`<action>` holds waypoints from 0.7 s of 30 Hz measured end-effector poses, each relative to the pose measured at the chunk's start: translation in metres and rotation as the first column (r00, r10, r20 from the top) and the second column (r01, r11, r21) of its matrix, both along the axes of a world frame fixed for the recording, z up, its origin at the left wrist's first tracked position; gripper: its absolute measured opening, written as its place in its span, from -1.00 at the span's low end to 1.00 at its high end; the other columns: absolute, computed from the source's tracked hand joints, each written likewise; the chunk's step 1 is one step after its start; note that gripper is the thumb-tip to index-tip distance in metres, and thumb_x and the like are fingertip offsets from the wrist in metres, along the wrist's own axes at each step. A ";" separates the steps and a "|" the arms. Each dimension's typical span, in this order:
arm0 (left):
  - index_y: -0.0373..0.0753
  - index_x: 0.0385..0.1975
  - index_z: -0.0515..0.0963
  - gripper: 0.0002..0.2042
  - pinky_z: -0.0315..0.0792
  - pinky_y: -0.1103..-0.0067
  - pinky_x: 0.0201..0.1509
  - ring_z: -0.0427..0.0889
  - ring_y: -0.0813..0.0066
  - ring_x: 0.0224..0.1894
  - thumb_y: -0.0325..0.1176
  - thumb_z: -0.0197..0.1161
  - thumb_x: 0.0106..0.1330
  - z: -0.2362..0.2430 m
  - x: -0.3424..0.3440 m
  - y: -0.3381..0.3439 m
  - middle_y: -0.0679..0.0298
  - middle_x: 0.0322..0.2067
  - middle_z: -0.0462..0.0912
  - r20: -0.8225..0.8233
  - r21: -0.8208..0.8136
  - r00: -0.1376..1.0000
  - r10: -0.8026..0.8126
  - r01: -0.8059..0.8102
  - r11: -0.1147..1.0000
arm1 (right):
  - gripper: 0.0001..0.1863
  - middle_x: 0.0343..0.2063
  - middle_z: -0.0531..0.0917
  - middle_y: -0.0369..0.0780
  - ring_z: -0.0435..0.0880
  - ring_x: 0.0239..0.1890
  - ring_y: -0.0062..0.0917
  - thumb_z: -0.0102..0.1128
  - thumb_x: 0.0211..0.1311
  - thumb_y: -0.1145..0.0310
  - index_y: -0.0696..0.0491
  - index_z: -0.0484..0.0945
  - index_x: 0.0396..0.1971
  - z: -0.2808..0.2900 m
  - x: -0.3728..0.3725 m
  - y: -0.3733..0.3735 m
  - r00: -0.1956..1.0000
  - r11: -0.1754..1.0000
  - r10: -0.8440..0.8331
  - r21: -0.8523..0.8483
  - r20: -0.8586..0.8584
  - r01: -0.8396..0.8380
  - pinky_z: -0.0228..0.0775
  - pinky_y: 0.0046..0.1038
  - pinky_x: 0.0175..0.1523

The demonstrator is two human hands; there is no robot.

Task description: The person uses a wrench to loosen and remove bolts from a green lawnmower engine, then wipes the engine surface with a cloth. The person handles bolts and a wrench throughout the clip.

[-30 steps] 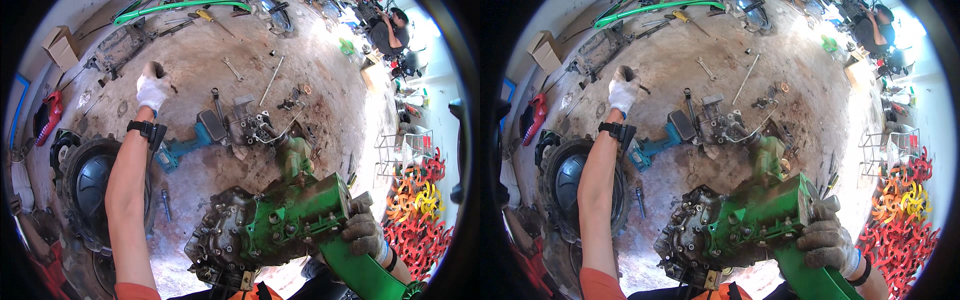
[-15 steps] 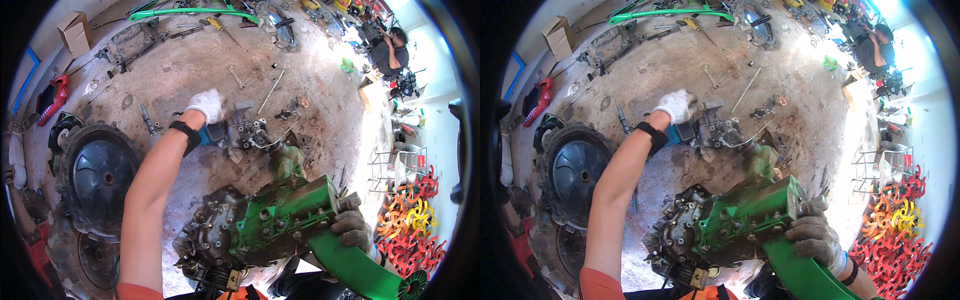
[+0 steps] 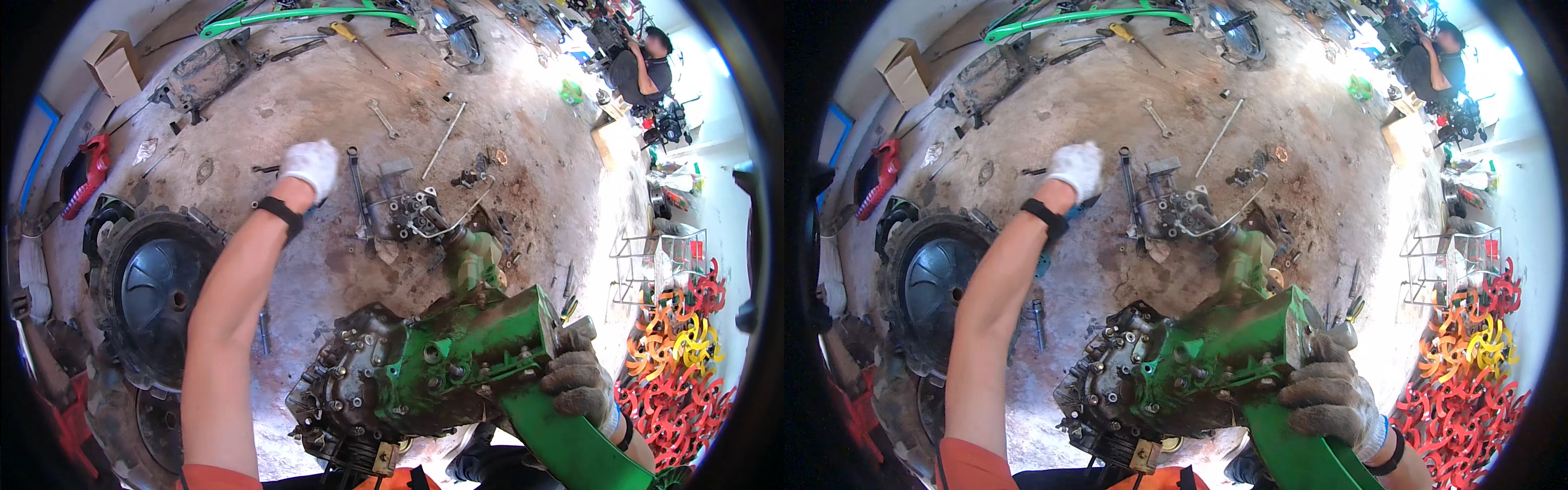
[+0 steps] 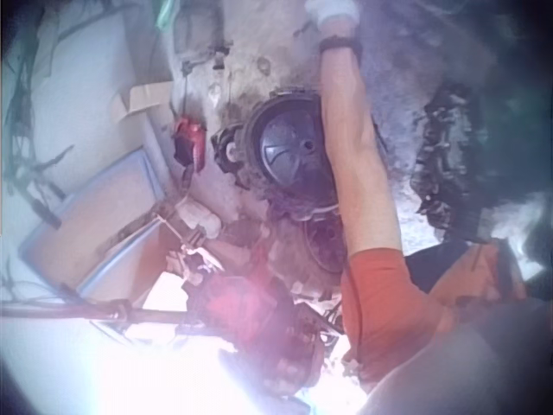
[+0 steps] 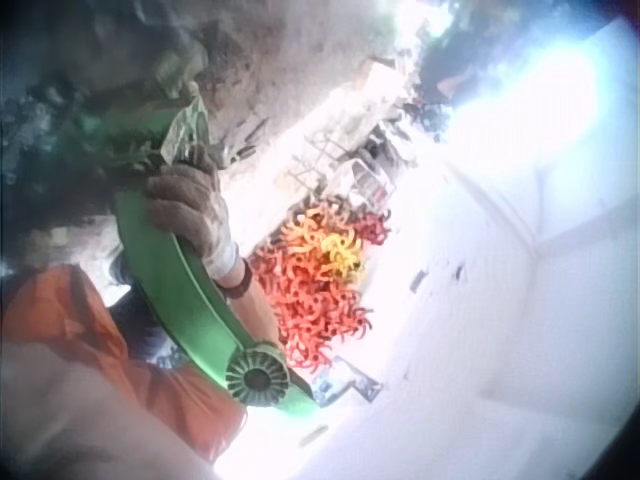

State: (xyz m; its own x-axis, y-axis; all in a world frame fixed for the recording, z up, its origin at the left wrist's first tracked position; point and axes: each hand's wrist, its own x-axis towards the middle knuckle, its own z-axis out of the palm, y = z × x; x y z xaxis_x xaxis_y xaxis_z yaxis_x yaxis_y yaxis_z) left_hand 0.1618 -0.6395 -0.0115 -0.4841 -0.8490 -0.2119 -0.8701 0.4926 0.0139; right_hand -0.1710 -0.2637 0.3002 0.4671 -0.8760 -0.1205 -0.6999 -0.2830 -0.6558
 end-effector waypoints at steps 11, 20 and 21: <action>-0.10 0.04 0.84 -0.73 0.78 0.17 -0.06 0.93 0.08 -0.06 -0.35 0.21 0.53 -0.085 -0.054 0.034 0.17 -0.11 0.92 -0.088 0.052 0.990 -0.108 0.113 0.992 | -0.79 -0.01 0.86 -0.19 0.79 0.12 -0.12 0.58 0.10 0.22 -0.10 0.75 -0.30 0.002 -0.002 0.002 0.998 1.000 0.030 0.010 -0.049 -0.029 0.37 0.23 0.51; -0.07 -0.10 0.77 -0.80 0.73 0.18 -0.05 0.86 0.07 -0.07 -0.36 0.36 0.31 0.039 0.004 0.055 0.17 -0.20 0.83 -0.212 -0.213 0.887 -0.411 0.369 0.905 | -0.68 -0.09 0.79 -0.16 0.76 0.05 -0.12 0.65 0.07 0.26 -0.10 0.63 -0.27 -0.024 0.005 0.009 0.992 0.974 -0.079 -0.206 0.098 0.098 0.46 0.14 0.38; -0.08 -0.11 0.76 -0.80 0.72 0.19 -0.04 0.85 0.07 -0.06 -0.35 0.39 0.28 0.057 0.012 0.056 0.17 -0.20 0.82 -0.255 -0.263 0.891 -0.375 0.309 0.914 | -0.60 -0.07 0.77 -0.15 0.75 0.06 -0.11 0.69 0.02 0.23 -0.09 0.61 -0.23 -0.027 0.004 0.008 0.997 0.968 -0.042 -0.246 0.069 0.058 0.47 0.12 0.35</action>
State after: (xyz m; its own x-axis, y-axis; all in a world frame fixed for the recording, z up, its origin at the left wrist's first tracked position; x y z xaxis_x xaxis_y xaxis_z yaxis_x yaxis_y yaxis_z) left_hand 0.1738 -0.5830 0.0455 -0.7640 -0.6276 0.1496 -0.6189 0.7784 0.1053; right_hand -0.1666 -0.2556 0.2736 0.4218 -0.8972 0.1311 -0.6771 -0.4079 -0.6125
